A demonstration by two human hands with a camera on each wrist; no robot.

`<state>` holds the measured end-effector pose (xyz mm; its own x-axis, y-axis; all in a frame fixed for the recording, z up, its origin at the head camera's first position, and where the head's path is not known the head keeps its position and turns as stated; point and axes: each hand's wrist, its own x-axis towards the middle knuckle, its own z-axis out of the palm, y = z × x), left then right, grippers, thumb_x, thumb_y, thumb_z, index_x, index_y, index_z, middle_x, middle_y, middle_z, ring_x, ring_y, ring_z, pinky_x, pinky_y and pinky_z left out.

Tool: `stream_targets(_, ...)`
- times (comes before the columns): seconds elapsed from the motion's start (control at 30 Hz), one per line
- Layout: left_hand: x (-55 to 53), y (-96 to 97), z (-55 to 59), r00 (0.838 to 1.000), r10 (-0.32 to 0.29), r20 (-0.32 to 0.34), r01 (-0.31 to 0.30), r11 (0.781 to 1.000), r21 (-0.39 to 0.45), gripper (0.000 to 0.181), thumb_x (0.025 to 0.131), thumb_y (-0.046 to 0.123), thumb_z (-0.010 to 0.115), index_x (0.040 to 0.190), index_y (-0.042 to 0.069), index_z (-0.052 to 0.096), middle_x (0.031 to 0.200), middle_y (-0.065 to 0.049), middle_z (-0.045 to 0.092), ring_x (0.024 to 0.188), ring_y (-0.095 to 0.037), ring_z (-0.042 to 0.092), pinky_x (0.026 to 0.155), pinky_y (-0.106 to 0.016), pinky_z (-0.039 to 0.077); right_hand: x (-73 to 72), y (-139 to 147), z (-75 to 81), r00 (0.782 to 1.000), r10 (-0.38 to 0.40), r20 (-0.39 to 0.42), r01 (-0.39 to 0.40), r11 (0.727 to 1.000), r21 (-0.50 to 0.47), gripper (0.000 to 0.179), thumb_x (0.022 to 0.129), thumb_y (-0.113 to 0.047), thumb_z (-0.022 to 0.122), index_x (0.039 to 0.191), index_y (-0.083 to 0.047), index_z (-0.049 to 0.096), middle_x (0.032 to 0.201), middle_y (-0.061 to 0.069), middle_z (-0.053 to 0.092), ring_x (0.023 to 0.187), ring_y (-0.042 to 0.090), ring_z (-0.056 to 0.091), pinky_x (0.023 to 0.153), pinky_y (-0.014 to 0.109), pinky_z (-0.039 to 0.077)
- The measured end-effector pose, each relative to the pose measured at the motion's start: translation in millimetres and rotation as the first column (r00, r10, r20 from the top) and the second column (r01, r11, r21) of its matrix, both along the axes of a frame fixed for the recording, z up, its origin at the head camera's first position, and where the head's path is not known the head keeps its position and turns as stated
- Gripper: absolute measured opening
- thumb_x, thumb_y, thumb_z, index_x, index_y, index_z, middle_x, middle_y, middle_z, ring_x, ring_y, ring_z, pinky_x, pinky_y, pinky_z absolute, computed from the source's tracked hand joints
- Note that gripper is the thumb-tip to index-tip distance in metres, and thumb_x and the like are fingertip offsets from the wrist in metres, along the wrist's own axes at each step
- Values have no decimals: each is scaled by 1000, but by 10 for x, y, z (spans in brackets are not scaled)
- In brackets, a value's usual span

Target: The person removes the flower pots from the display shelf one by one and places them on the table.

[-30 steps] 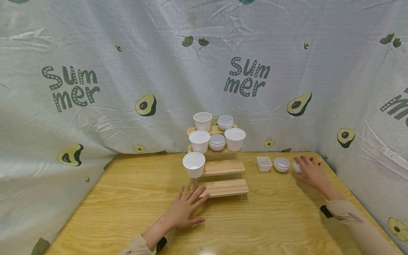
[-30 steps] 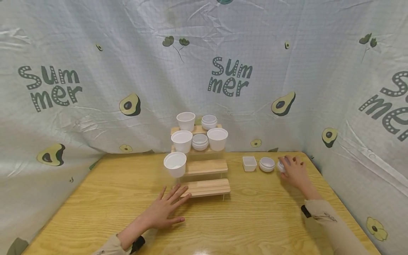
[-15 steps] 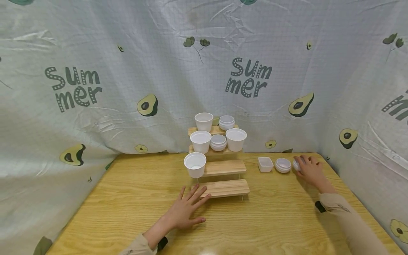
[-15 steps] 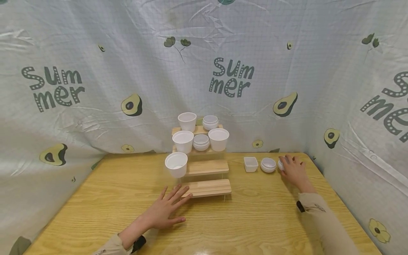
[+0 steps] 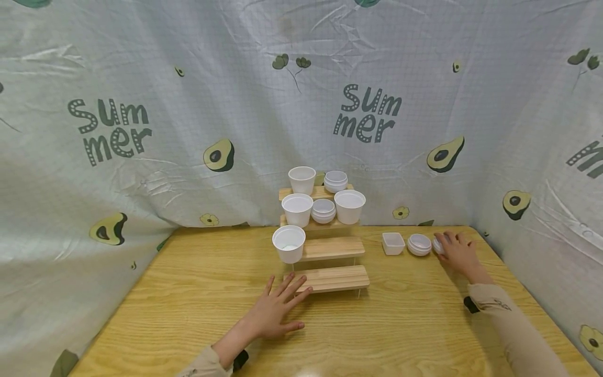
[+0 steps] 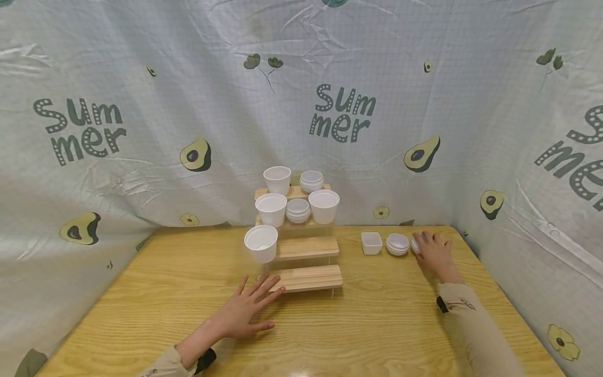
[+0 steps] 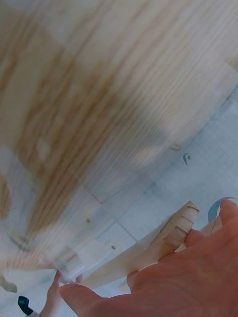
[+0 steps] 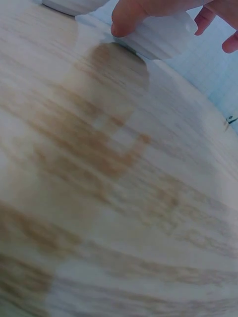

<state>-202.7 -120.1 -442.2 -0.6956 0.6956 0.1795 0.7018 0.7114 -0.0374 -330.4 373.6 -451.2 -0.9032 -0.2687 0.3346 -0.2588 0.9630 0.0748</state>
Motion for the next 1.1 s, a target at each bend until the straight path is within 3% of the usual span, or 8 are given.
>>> stream_targets(0.37,-8,3,-11,999,-7,-37,6,1000,-8,69,83,53,49,141,22,29,148,-6,24,135,-32,24,99,-61,24,14,9,2,999,-13,50,13,1000,-4,51,79,-14,64,122,-4,38,117,27,41,102,49,37,68,64,33)
stream_targets(0.63,-1,2,-8,1000,-3,-15,3,1000,-3,69,84,52,50,141,21,28,148,-6,23,136,-32,22,100,-60,24,18,10,-5,998,-8,63,9,1000,-25,52,80,-15,63,124,-5,37,118,26,39,103,48,36,70,67,32)
stream_targets(1.1,1,2,-2,1000,-14,-11,14,1000,20,69,83,51,51,141,20,29,148,-7,24,135,-33,23,100,-61,23,22,82,-35,1000,18,-6,-18,1000,-16,57,76,-17,68,124,-7,38,122,27,39,104,48,38,69,65,33)
